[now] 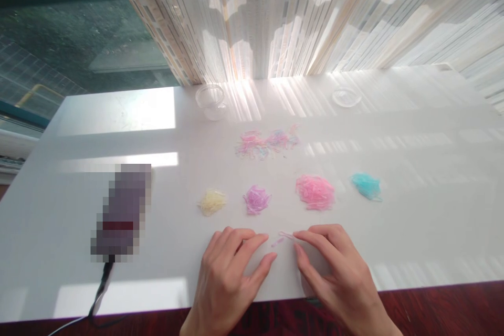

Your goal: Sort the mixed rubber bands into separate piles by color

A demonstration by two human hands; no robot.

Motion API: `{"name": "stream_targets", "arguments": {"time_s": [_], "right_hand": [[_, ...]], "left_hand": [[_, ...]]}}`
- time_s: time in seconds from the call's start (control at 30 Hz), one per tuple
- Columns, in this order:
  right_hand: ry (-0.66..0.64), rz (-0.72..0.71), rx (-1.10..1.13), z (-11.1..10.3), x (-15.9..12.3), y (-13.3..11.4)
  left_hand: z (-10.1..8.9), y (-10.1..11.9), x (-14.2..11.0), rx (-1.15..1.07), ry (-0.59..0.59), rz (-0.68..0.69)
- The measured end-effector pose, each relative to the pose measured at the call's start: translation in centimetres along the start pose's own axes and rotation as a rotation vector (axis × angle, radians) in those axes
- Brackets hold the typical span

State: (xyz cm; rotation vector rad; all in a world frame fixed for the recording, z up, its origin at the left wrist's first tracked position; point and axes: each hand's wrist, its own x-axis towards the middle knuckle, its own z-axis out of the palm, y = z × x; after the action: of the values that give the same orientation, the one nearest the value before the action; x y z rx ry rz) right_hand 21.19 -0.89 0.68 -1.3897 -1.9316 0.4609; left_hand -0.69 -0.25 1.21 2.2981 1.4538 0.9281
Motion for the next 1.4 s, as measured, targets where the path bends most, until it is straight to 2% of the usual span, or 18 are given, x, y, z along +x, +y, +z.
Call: {"name": "stream_targets", "arguments": {"time_s": [0.17, 0.33, 0.53, 0.8, 1.03, 1.4], "right_hand": [[-0.074, 0.006, -0.008, 0.1, 0.2, 0.6], [-0.039, -0.016, -0.007, 0.5, 0.4, 0.6], [-0.071, -0.043, 0.025, 0.5, 0.5, 0.5], [-0.032, -0.120, 0.224, 0.8, 1.7, 0.1], [0.001, -0.101, 0.278, 0.8, 2.0, 0.0], [-0.013, -0.140, 0.341, 0.6, 2.3, -0.1]], "left_hand": [[0.8, 0.4, 0.4, -0.007, -0.001, 0.005], [0.7, 0.4, 0.5, -0.035, -0.008, 0.028], [0.4, 0.0, 0.0, -0.128, 0.039, -0.047], [0.6, -0.1, 0.2, -0.154, 0.031, -0.045], [0.5, -0.1, 0.4, -0.202, -0.001, -0.035], [0.6, 0.1, 0.2, -0.301, 0.011, -0.072]]}}
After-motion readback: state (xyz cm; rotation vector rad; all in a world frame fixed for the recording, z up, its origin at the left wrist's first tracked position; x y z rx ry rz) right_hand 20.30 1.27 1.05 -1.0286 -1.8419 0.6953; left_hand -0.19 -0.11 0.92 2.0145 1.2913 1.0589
